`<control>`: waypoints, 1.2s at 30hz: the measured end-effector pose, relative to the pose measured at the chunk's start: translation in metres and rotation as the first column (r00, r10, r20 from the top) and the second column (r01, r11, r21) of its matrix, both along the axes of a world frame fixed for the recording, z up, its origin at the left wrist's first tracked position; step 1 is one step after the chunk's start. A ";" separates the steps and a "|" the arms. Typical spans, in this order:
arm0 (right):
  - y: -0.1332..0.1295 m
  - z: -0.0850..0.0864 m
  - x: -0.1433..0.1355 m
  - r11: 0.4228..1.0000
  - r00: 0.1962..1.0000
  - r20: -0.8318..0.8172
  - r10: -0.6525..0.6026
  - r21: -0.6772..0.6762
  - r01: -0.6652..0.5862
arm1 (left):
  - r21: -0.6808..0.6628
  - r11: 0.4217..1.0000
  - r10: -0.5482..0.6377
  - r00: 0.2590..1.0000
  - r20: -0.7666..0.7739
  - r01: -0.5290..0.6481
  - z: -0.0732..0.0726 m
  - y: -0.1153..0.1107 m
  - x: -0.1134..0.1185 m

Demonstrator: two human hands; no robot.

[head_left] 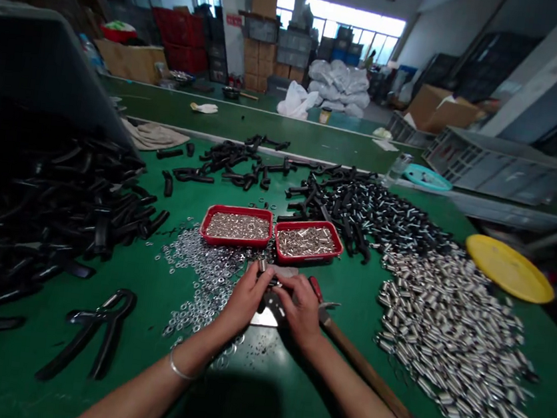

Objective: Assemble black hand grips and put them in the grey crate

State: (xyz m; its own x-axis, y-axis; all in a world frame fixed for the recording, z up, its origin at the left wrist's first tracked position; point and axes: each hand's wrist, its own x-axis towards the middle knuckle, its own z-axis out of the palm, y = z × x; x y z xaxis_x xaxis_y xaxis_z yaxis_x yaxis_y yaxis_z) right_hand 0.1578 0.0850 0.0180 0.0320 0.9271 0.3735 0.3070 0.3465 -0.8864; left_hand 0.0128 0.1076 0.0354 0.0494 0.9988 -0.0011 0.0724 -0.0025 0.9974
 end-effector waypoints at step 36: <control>-0.015 0.022 0.019 0.998 0.993 0.116 0.030 -0.060 -0.023 | -0.324 0.936 0.135 0.706 0.695 0.140 0.000 -0.007 0.027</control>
